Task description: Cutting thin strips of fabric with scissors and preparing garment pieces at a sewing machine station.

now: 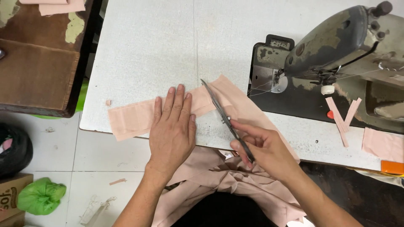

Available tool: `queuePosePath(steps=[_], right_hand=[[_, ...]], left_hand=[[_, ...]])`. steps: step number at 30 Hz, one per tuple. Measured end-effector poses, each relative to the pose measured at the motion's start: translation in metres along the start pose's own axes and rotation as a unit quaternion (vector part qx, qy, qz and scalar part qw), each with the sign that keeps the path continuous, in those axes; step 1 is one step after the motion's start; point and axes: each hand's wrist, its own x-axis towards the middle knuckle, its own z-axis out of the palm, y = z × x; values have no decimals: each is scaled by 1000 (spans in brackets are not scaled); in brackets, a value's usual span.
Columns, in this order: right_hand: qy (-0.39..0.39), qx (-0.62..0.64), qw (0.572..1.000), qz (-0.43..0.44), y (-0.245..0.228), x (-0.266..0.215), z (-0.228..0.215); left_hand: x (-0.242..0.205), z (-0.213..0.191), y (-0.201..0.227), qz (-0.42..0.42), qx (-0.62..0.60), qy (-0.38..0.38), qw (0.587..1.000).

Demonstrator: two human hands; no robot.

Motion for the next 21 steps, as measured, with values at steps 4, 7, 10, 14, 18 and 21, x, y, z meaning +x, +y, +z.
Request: queuePosePath(steps=[4,7,10,14,18,21], right_hand=[[-27,28,997,-70,-4,1,-4],[-35,16,992,-119,15,8,-34],[-33,11,984,-176,36,20,-48],[-12,-40,983,-176,39,-19,-20],[-174,-228,958,13,13,-81,12],[-187,-183,964,53,34,-109,-9]], left_hand=[[-1,1,-4,-7,-29,-15,999],[3,-6,-10,-6,-57,-22,998],[17,-9,-39,-11,-93,-12,996],[52,-19,-70,-9,-75,-37,996],[76,-15,-75,69,-35,-48,996],[71,-16,-49,110,-29,-59,992]])
